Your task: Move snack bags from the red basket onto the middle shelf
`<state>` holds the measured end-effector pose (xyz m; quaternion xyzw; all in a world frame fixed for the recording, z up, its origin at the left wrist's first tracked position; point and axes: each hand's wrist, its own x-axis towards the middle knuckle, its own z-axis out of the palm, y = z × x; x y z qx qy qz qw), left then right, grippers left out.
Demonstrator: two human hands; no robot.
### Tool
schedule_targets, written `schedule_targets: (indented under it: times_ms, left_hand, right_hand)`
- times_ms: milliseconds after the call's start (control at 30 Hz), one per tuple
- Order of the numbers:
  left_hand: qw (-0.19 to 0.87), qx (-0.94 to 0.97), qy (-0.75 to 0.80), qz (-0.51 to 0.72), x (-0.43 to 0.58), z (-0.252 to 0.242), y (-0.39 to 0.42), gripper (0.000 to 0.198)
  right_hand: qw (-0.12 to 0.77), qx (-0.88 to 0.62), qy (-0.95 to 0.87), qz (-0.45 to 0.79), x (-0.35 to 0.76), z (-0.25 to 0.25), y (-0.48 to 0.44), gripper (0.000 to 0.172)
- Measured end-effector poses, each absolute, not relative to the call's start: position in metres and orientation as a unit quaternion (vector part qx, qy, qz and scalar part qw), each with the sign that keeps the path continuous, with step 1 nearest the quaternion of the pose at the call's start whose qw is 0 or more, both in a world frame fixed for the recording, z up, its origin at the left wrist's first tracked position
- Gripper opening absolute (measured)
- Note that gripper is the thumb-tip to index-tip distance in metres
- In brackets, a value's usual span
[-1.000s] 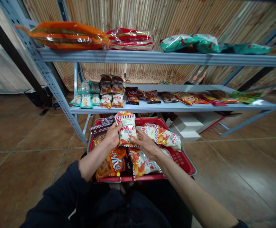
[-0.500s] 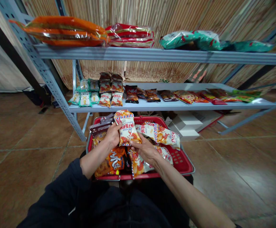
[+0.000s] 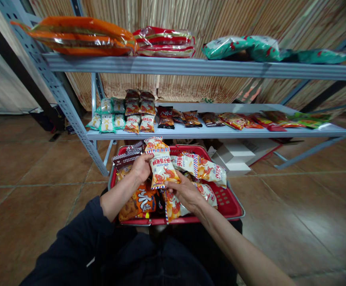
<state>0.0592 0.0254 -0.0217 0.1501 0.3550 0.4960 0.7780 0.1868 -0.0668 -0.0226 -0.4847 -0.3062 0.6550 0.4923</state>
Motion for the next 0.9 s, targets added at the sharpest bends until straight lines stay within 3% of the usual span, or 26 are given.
schedule_targets:
  times_ms: [167,333,467,900]
  left_hand:
    - [0.788,0.114,0.337,0.502,0.059,-0.015,0.029,0.009]
    - [0.806,0.111,0.349,0.466,0.065,-0.013,0.036,0.023]
    - [0.788,0.12,0.37,0.477,0.068,-0.013,0.048,0.012]
    - [0.748,0.224,0.332,0.529,0.066,-0.029,0.059,0.019]
  right_hand:
    - [0.487,-0.49,-0.293,0.661,0.191,-0.021,-0.073,0.047]
    - [0.486,-0.477,-0.302,0.667,0.193,-0.017,-0.077,0.054]
    - [0.48,-0.48,-0.308,0.667,0.194,-0.018,-0.078,0.053]
    - [0.476,-0.475,-0.296,0.678,0.197,-0.029,-0.076,0.059]
